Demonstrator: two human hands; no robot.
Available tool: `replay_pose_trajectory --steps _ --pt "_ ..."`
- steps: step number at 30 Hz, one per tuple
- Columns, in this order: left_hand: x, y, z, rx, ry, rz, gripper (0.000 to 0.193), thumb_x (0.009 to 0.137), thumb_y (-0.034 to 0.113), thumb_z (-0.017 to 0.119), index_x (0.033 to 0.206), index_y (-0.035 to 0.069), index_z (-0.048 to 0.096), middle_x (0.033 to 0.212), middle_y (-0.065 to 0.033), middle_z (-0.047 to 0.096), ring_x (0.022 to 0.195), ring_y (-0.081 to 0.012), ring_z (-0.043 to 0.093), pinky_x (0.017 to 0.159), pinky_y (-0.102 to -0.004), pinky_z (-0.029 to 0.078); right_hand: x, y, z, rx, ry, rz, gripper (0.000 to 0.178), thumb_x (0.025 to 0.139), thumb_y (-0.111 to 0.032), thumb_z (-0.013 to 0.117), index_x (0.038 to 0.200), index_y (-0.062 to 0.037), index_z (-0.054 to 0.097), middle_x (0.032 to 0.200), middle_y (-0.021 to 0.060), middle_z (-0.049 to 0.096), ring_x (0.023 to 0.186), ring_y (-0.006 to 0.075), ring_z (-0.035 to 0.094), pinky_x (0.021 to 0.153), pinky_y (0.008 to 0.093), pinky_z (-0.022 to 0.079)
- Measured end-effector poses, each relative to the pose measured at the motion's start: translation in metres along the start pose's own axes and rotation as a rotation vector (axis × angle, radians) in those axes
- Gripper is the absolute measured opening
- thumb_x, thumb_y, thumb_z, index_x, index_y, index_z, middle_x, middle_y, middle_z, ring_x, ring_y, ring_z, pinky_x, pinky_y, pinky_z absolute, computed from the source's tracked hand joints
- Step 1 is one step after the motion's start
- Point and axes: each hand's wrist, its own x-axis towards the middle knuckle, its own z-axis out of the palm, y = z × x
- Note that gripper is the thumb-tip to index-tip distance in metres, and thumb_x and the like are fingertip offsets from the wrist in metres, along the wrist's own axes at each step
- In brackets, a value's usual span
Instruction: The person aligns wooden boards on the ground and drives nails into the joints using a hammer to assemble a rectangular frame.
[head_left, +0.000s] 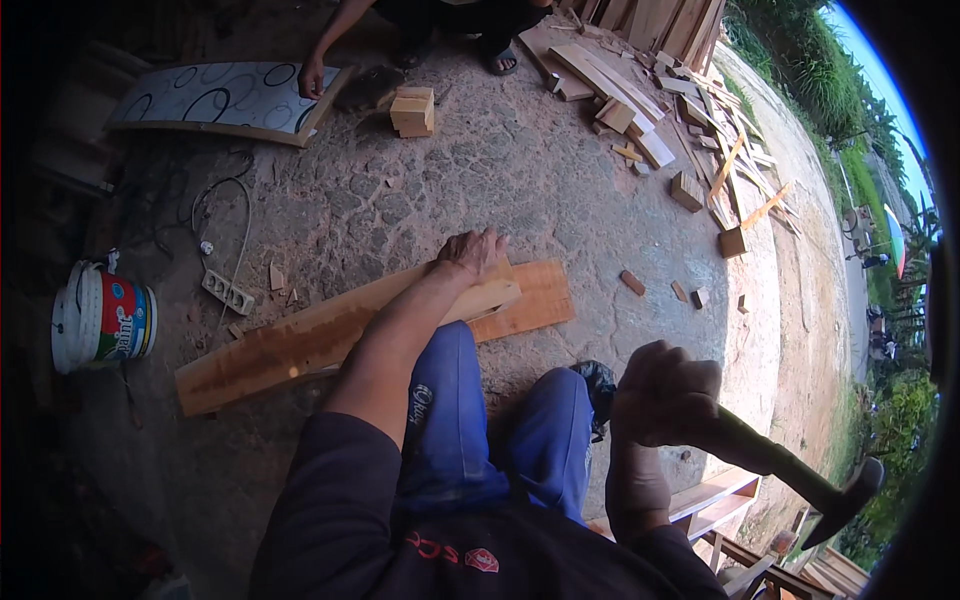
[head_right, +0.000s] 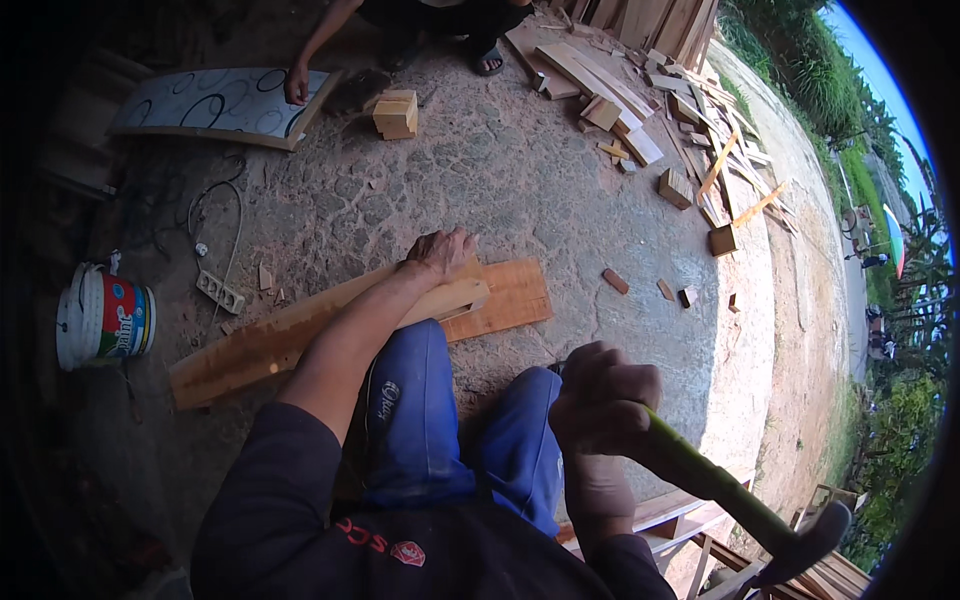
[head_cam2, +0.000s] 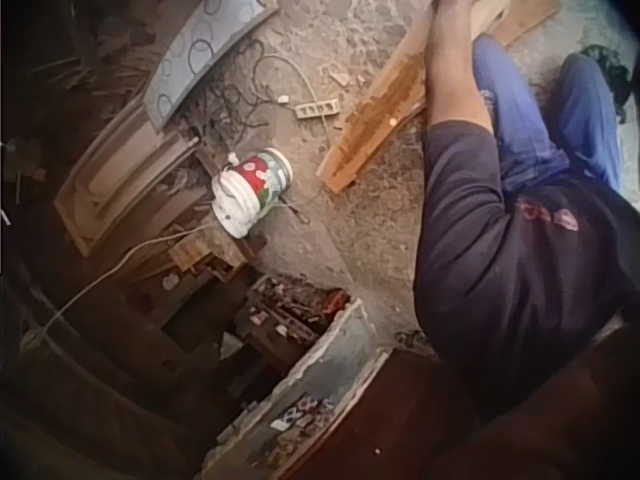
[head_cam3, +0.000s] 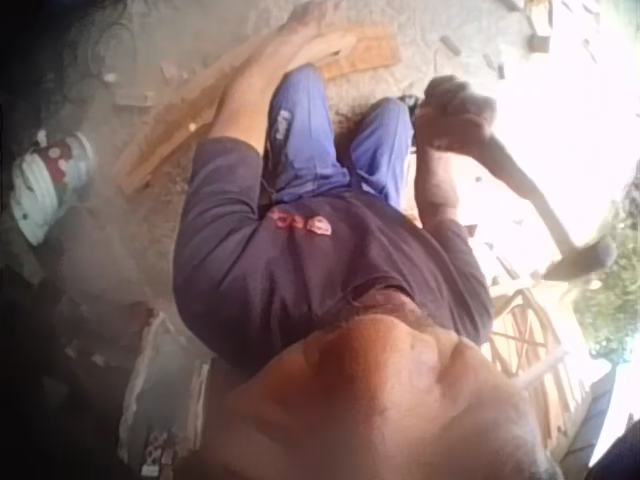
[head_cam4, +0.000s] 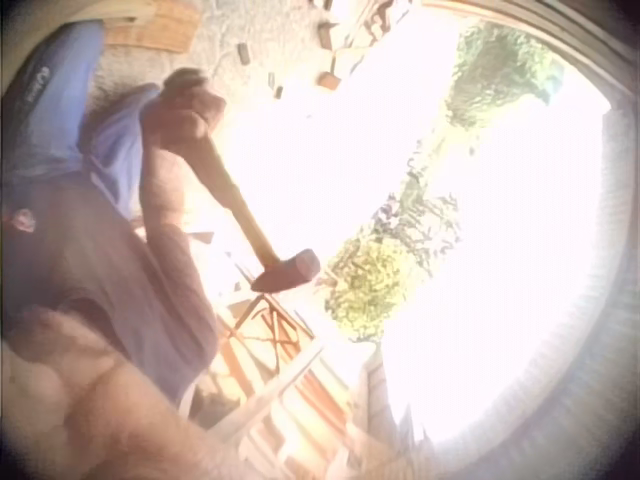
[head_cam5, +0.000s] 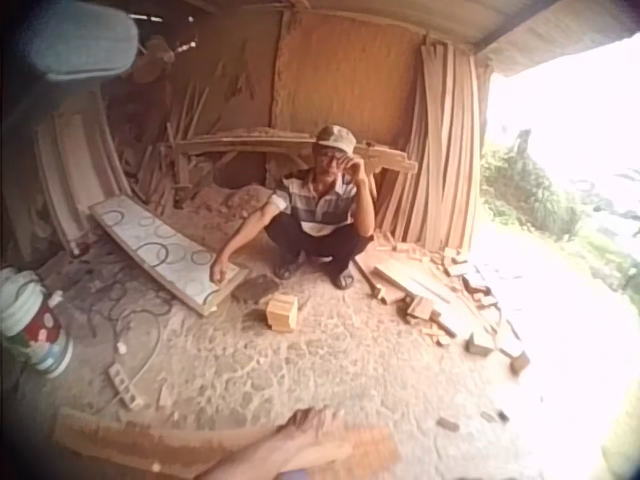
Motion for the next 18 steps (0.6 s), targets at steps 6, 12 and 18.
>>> replay_pose_trajectory --steps 6,12,18 --pt "-0.006 -0.017 -0.001 0.035 0.014 -0.064 0.051 0.102 0.051 0.039 0.116 0.009 0.062 0.107 -0.0276 0.069 0.104 -0.0451 0.066 0.089 -0.0539 0.053 -0.015 0.043 0.031 -1.084 -0.491 0.486 0.066 0.096 -0.007 0.053 0.157 -0.0148 0.03 0.082 0.0335 0.063 0.071 0.0472 0.065 0.061 0.0491 0.05" --pt "-0.005 -0.002 -0.006 0.008 0.018 -0.035 0.053 0.103 0.052 0.038 0.115 0.007 0.062 0.105 -0.0278 0.069 0.102 -0.0463 0.067 0.089 -0.0553 0.053 -0.003 0.024 0.013 -0.54 -0.007 0.144 0.016 0.097 -0.007 0.057 0.109 -0.0099 0.046 0.076 0.0113 0.05 0.057 0.0232 0.045 0.051 0.0382 0.041" --pt "-0.017 -0.018 0.017 0.051 -0.021 -0.041 0.052 0.103 0.051 0.038 0.115 0.006 0.063 0.108 -0.0276 0.069 0.105 -0.0457 0.066 0.092 -0.0539 0.052 -0.038 0.047 0.025 -1.192 -0.557 0.601 0.064 0.094 -0.003 0.057 0.153 -0.007 0.035 0.092 0.0283 0.066 0.075 0.0423 0.067 0.061 0.0457 0.052"
